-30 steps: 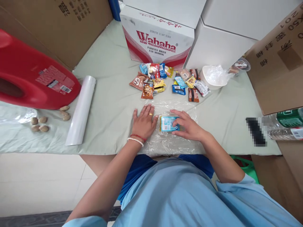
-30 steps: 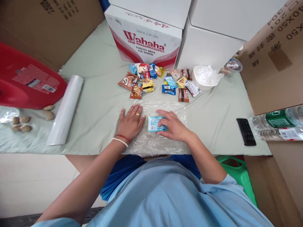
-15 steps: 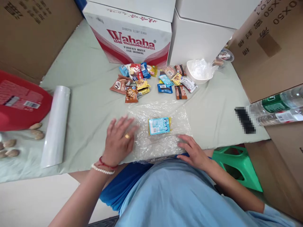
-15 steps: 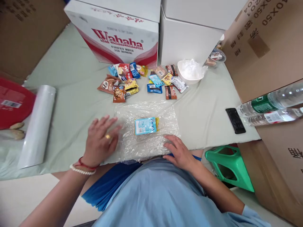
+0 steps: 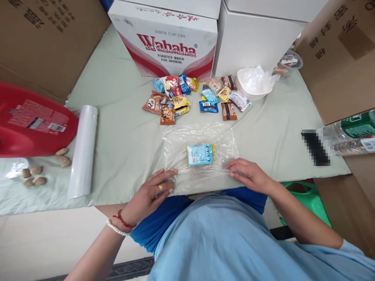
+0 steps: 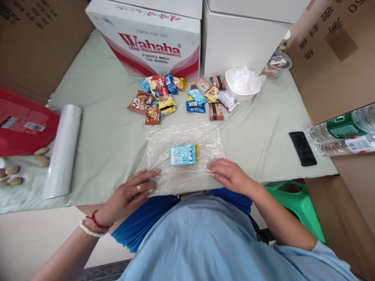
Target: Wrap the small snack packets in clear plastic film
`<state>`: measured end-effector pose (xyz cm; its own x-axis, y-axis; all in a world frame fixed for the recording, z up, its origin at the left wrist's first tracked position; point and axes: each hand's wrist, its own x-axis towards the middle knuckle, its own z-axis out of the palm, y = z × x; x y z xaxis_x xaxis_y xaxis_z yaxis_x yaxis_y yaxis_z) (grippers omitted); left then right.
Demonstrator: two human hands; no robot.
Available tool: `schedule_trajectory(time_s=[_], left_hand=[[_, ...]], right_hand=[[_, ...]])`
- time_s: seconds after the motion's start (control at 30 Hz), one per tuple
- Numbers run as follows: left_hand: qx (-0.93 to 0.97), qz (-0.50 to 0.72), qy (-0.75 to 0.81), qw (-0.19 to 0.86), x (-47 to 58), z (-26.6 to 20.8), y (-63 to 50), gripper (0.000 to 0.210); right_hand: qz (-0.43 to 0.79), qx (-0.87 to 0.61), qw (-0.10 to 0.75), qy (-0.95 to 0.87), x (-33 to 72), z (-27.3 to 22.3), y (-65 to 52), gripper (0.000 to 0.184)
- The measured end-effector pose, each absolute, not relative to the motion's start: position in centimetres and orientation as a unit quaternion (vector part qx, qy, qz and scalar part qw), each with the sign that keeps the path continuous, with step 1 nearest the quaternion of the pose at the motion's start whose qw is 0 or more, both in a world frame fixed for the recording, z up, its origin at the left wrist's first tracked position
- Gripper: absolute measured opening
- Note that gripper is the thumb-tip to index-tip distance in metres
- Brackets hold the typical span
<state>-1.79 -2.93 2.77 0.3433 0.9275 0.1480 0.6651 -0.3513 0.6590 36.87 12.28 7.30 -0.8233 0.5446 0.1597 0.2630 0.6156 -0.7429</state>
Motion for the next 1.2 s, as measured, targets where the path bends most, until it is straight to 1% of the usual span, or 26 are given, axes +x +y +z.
schedule_trajectory(time_s=[0.07, 0.13, 0.2, 0.27, 0.3, 0.33, 0.4, 0.47, 0.5, 0.53, 0.57, 0.63, 0.67, 0.7, 0.77, 0.83, 0.9, 0.97, 1.0, 1.07, 1.1, 1.17, 1.2], left_hand=[[0.736, 0.276, 0.542, 0.296, -2.3, 3.5, -2.2, 0.019], [0.696, 0.278, 0.581, 0.316, -2.7, 4.3, -1.2, 0.023], [0.678, 0.281, 0.604, 0.312, -3.0, 5.1, -0.1, 0.025], [0.690, 0.287, 0.589, 0.307, -3.0, 5.7, 0.7, 0.024], [0.705, 0.286, 0.571, 0.308, -2.9, 5.9, 0.8, 0.027], [0.724, 0.282, 0.549, 0.308, -2.8, 6.0, 0.9, 0.034], [0.757, 0.264, 0.517, 0.298, -2.4, 5.7, 0.5, 0.055], [0.774, 0.244, 0.513, 0.279, -2.0, 5.2, -0.2, 0.075], [0.774, 0.239, 0.520, 0.270, -1.8, 4.9, -0.5, 0.080], [0.769, 0.242, 0.530, 0.262, -1.6, 4.6, -0.8, 0.079], [0.762, 0.252, 0.538, 0.257, -1.4, 4.4, -0.9, 0.069], [0.742, 0.285, 0.550, 0.256, -1.1, 4.1, -0.7, 0.035], [0.726, 0.304, 0.560, 0.258, -0.9, 4.0, -0.5, 0.023], [0.705, 0.321, 0.576, 0.261, -0.7, 4.0, -0.1, 0.021], [0.638, 0.338, 0.639, 0.264, -0.4, 3.9, 0.9, 0.029], [0.546, 0.327, 0.729, 0.253, -0.1, 3.7, 1.9, 0.036], [0.460, 0.310, 0.802, 0.221, -0.1, 3.3, 2.6, 0.036], [0.412, 0.320, 0.837, 0.162, -0.2, 3.0, 2.8, 0.034], [0.403, 0.335, 0.842, 0.126, -0.2, 3.1, 2.5, 0.036], [0.393, 0.374, 0.839, 0.039, 0.1, 3.7, 1.5, 0.037], [0.393, 0.393, 0.831, -0.010, 0.5, 4.3, 0.7, 0.034], [0.427, 0.422, 0.795, -0.091, 1.9, 5.8, -0.5, 0.023], [0.476, 0.424, 0.764, -0.101, 2.8, 6.6, -0.9, 0.020]], right_hand=[[0.384, -0.221, 0.166, -0.881, 36.0, 8.8, 14.0, 0.016], [0.383, -0.223, 0.152, -0.883, 35.0, 10.0, 15.7, 0.020], [0.385, -0.238, 0.147, -0.879, 34.0, 10.8, 17.2, 0.022], [0.397, -0.265, 0.145, -0.866, 33.1, 11.2, 18.4, 0.024], [0.409, -0.280, 0.144, -0.856, 32.8, 11.1, 18.8, 0.025], [0.424, -0.295, 0.141, -0.845, 32.5, 11.0, 19.2, 0.026], [0.458, -0.318, 0.137, -0.819, 32.2, 10.4, 19.7, 0.029], [0.489, -0.336, 0.135, -0.794, 32.2, 9.8, 19.9, 0.031], [0.500, -0.342, 0.134, -0.784, 32.2, 9.5, 19.9, 0.032], [0.511, -0.348, 0.134, -0.774, 32.2, 9.3, 19.9, 0.033], [0.520, -0.353, 0.133, -0.766, 32.2, 9.1, 19.9, 0.034], [0.534, -0.360, 0.129, -0.754, 32.1, 8.9, 20.1, 0.036], [0.537, -0.364, 0.127, -0.750, 32.1, 8.9, 20.2, 0.037], [0.538, -0.368, 0.126, -0.748, 32.0, 8.8, 20.4, 0.038], [0.532, -0.376, 0.125, -0.748, 31.8, 8.6, 20.9, 0.039], [0.519, -0.388, 0.126, -0.751, 31.7, 8.0, 21.4, 0.038], [0.485, -0.406, 0.120, -0.765, 31.6, 7.4, 21.7, 0.032], [0.409, -0.431, 0.106, -0.798, 31.8, 6.8, 21.8, 0.022], [0.354, -0.441, 0.098, -0.819, 31.8, 6.6, 21.8, 0.021], [0.238, -0.453, 0.091, -0.854, 32.0, 6.8, 21.8, 0.024], [0.190, -0.455, 0.093, -0.865, 32.0, 7.0, 22.0, 0.026], [0.138, -0.448, 0.102, -0.878, 31.5, 7.7, 22.6, 0.027], [0.132, -0.437, 0.104, -0.884, 31.0, 8.0, 23.1, 0.027]])
